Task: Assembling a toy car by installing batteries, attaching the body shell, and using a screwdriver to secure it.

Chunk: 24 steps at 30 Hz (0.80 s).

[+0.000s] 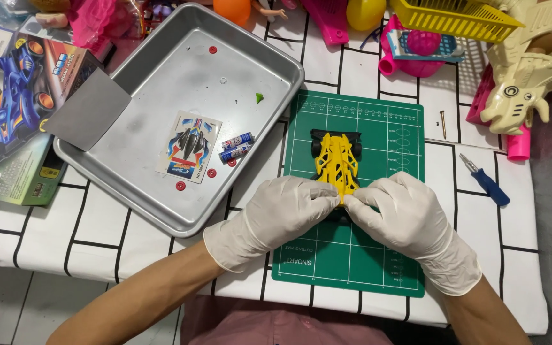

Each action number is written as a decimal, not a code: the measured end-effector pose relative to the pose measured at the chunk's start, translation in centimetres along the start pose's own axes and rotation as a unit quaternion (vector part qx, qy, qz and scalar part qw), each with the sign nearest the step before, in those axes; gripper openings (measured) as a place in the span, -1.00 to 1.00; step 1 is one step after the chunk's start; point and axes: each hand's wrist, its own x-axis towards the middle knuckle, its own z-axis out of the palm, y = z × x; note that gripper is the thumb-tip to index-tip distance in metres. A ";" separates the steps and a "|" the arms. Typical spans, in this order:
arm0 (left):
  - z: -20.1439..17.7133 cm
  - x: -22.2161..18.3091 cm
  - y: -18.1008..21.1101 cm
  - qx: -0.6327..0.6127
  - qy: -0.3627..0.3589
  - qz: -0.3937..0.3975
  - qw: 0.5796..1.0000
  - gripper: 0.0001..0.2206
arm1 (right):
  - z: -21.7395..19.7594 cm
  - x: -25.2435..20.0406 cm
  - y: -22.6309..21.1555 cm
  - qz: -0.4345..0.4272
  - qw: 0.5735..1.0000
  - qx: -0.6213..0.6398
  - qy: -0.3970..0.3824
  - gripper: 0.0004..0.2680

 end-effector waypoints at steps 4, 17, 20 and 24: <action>0.0 -0.1 -0.1 -0.016 0.005 0.004 1.000 -0.95 | 0.2 0.0 0.0 -0.005 1.000 -0.002 0.007 -0.87; 1.4 -1.2 -0.4 -0.023 0.011 0.013 1.000 -0.87 | 0.8 -0.5 -0.1 -0.008 1.000 0.005 0.021 -0.94; 1.5 -1.3 -0.3 -0.032 0.011 0.010 0.999 -0.88 | 1.0 -0.6 -0.1 -0.009 1.000 0.005 0.022 -0.93; 2.2 -1.6 -0.3 -0.042 -0.004 0.003 0.999 -0.87 | 1.0 -0.7 -0.1 -0.006 1.000 0.003 0.023 -0.94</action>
